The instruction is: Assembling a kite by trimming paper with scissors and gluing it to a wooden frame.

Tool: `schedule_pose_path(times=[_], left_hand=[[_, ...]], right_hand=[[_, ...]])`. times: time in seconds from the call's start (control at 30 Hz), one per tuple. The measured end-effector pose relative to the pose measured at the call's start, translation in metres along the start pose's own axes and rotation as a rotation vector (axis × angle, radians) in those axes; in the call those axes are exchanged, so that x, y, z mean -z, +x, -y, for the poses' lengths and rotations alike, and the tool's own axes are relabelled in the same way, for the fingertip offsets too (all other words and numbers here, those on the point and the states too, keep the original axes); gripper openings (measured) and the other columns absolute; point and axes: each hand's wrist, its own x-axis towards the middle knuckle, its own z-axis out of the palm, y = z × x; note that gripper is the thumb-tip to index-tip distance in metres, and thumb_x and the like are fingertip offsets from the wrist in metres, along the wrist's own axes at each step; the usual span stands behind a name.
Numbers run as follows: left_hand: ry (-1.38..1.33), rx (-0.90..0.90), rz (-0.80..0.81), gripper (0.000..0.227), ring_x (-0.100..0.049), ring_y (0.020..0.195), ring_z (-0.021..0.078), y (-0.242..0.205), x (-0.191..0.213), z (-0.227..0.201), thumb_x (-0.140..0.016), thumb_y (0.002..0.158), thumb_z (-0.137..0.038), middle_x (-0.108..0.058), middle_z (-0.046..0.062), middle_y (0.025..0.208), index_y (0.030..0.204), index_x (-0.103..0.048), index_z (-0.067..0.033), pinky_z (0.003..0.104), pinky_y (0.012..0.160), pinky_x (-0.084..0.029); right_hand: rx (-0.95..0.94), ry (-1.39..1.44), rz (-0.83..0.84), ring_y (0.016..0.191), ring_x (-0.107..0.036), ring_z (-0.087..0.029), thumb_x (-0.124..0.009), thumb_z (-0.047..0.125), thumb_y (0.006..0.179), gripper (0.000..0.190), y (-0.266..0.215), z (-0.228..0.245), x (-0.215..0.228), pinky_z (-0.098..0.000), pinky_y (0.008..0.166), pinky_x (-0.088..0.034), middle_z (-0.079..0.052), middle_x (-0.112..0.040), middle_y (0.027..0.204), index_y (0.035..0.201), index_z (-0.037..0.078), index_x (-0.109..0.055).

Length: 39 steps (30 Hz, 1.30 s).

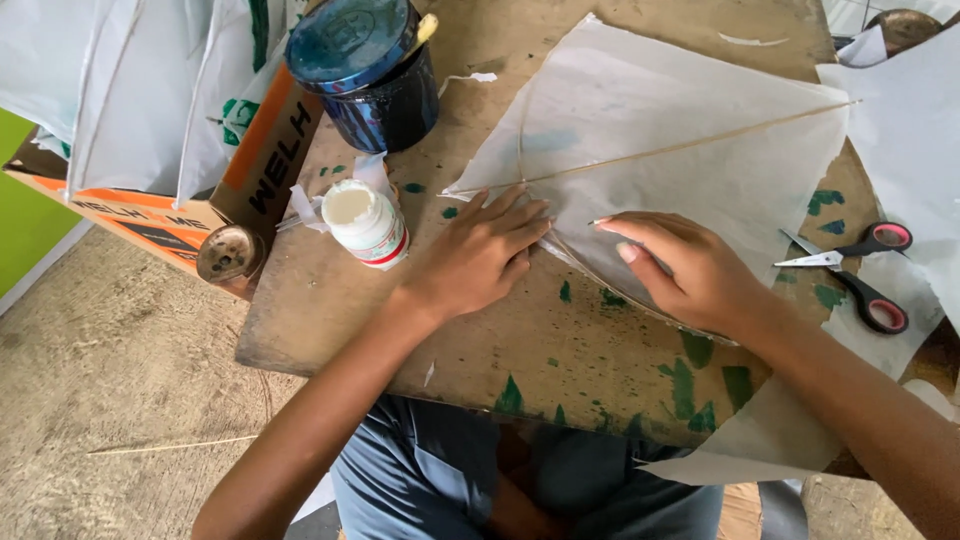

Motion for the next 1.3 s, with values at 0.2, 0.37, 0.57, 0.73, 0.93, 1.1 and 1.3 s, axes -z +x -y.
schedule_pose_path(times=[0.2,0.37,0.57,0.73,0.93,1.1,1.3], left_hand=[[0.037,-0.022,0.056,0.042,-0.051,0.137,0.0405,0.004,0.004,0.000,-0.058,0.092,-0.011,-0.064,0.014,0.139,0.132,-0.068,-0.0117,0.066,0.108,-0.040],[0.026,0.002,0.060,0.043,-0.049,0.139,0.0401,0.002,0.005,0.001,-0.054,0.093,-0.010,-0.062,0.014,0.142,0.134,-0.066,-0.0107,0.067,0.109,-0.038],[0.054,0.009,0.060,0.046,-0.046,0.142,0.0385,0.001,0.002,0.004,-0.054,0.092,-0.013,-0.059,0.012,0.146,0.136,-0.065,-0.0135,0.066,0.110,-0.037],[0.057,0.040,0.068,0.046,-0.044,0.143,0.0393,0.002,0.006,0.001,-0.053,0.091,-0.017,-0.058,0.014,0.148,0.136,-0.066,-0.0162,0.067,0.111,-0.035],[0.150,0.097,0.109,0.047,-0.039,0.147,0.0378,0.003,0.002,0.000,-0.051,0.088,-0.023,-0.055,0.012,0.151,0.132,-0.069,-0.0212,0.070,0.112,-0.031],[0.173,0.033,0.028,0.048,-0.032,0.149,0.0376,-0.004,-0.013,0.007,-0.053,0.095,-0.034,-0.044,0.015,0.157,0.140,-0.062,-0.0200,0.068,0.115,-0.026],[0.142,0.050,0.046,0.048,-0.029,0.150,0.0372,-0.003,-0.017,0.009,-0.051,0.095,-0.031,-0.041,0.016,0.158,0.140,-0.062,-0.0193,0.070,0.116,-0.021]], right_hand=[[0.038,-0.004,0.247,0.127,-0.057,-0.047,-0.054,0.026,0.101,0.046,0.010,0.019,0.015,-0.0639,0.103,-0.047,-0.027,-0.063,0.135,0.142,0.007,-0.059],[0.091,-0.157,0.302,0.138,-0.048,-0.043,-0.053,0.044,0.100,0.052,0.005,0.014,0.010,-0.0583,0.106,-0.043,-0.021,-0.053,0.150,0.143,0.015,-0.060],[0.054,-0.270,0.417,0.145,-0.037,-0.039,-0.049,0.057,0.099,0.061,0.006,0.013,0.007,-0.0565,0.106,-0.040,-0.016,-0.038,0.161,0.150,0.023,-0.052],[0.047,-0.330,0.471,0.149,-0.031,-0.035,-0.046,0.066,0.097,0.066,0.005,0.009,0.003,-0.0523,0.106,-0.038,-0.012,-0.032,0.164,0.151,0.028,-0.050],[0.054,-0.464,0.483,0.149,-0.030,-0.033,-0.036,0.078,0.092,0.074,-0.004,0.011,0.009,-0.0499,0.107,-0.037,-0.010,-0.029,0.166,0.152,0.037,-0.045],[0.203,-0.503,0.397,0.145,-0.037,-0.036,-0.041,0.066,0.096,0.066,-0.020,0.011,0.020,-0.0525,0.095,-0.041,-0.009,-0.029,0.168,0.150,0.029,-0.048],[0.061,-0.191,0.471,0.152,-0.025,-0.035,-0.049,0.051,0.098,0.053,-0.035,0.013,0.044,-0.0593,0.112,-0.028,-0.007,-0.020,0.171,0.143,0.025,-0.059]])
